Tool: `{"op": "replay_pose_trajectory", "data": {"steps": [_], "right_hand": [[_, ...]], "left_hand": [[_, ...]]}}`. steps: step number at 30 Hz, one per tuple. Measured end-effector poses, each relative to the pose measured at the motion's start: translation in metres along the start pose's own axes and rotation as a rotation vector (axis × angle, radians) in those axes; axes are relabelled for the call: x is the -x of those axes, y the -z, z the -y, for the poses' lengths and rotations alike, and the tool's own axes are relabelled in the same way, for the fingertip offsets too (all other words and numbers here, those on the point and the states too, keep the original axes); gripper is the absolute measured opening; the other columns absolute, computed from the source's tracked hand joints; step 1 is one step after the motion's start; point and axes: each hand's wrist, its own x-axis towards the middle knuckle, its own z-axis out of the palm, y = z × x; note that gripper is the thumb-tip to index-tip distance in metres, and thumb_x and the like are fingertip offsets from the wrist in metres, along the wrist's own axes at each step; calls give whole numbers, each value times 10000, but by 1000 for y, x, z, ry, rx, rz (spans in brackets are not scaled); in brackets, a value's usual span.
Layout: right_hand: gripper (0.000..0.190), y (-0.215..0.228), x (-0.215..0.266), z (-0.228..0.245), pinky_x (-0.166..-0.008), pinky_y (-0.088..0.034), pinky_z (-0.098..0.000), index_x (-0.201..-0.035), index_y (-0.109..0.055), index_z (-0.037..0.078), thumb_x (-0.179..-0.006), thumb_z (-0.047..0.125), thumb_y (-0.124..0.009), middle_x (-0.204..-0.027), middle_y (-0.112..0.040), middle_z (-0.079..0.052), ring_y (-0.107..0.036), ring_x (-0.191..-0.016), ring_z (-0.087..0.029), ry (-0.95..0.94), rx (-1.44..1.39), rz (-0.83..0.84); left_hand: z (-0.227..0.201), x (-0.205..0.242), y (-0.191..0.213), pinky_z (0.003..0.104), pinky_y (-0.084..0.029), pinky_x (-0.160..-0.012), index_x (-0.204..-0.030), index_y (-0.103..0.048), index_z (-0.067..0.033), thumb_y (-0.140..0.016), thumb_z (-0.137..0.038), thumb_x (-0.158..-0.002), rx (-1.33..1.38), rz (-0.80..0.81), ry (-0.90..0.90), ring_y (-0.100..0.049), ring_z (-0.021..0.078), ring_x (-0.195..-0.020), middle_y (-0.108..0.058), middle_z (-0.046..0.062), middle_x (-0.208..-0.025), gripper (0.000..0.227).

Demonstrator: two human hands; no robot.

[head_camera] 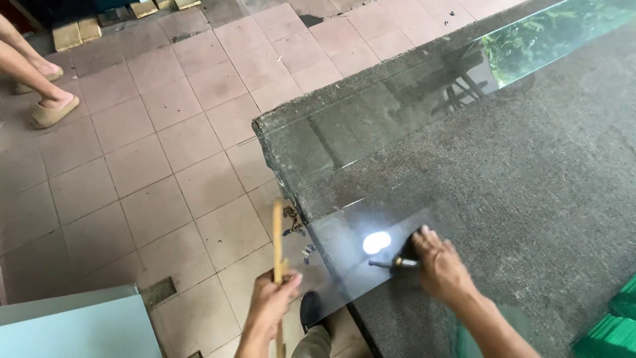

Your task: Measuring and cutting small rectangular glass pieces from a larger pane using a wooden ruler and a glass cutter tool.

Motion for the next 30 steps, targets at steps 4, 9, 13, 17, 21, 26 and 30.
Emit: {"op": "replay_pose_trajectory", "data": {"steps": [4, 9, 13, 17, 21, 26, 30], "right_hand": [[855, -5, 6, 16, -1211, -268, -408, -1512, -389, 27, -706, 20, -675, -1643, -247, -232, -260, -1482, -370, 75, -117, -17], [542, 56, 33, 50, -1009, -519, -338, -1414, -550, 126, -878, 53, -591, -1454, -534, -83, -636, -1147, -250, -10, -481, 165], [268, 17, 94, 65, -786, -554, -345, -1141, -708, 11, -964, 211, -686, -938, -721, -82, -705, -866, -162, 6, -1224, 124], [200, -75, 149, -24, -740, -538, -336, -963, -734, 21, -911, 213, -704, -758, -761, -71, -701, -778, -164, -359, -1399, 33], [226, -172, 213, -152, -713, -538, -406, -968, -732, -18, -883, 191, -751, -731, -729, -129, -703, -721, -219, -668, -1395, -103], [312, -166, 223, -176, -798, -561, -355, -904, -796, 49, -754, 298, -912, -768, -750, -93, -737, -776, -185, -933, -876, -51], [474, -80, 154, -130, -743, -581, -379, -1025, -792, 94, -755, 478, -859, -817, -690, -101, -694, -756, -232, -805, -433, -255]], "left_hand": [[71, -41, 46, 305, -337, -425, -995, -684, 38, -741, -131, -927, 202, 106, -11, -416, 119, -450, -612, 91, -678, 191], [73, -26, 51, 302, -366, -406, -922, -706, 33, -746, -171, -929, 124, 142, -63, -449, 119, -443, -582, 80, -619, 208], [1, 36, -24, 287, -511, -562, -944, -742, -2, -796, -249, -871, -89, 400, -218, -648, 117, -605, -681, 21, -692, 262], [-61, 77, -73, 307, -554, -691, -991, -734, -64, -842, -301, -845, -253, 467, -252, -679, 123, -726, -702, 9, -771, 299], [-82, 76, -71, 359, -556, -754, -1035, -737, -124, -815, -448, -804, -556, 289, -167, -685, 154, -778, -719, 18, -818, 405], [-44, 36, -29, 395, -535, -760, -1032, -750, -111, -565, -573, -929, -691, 107, -110, -688, 229, -778, -720, 79, -813, 509], [-7, -1, -1, 407, -531, -792, -1006, -744, -121, -485, -554, -967, -748, -135, -234, -717, 293, -824, -752, 113, -833, 506]]}}
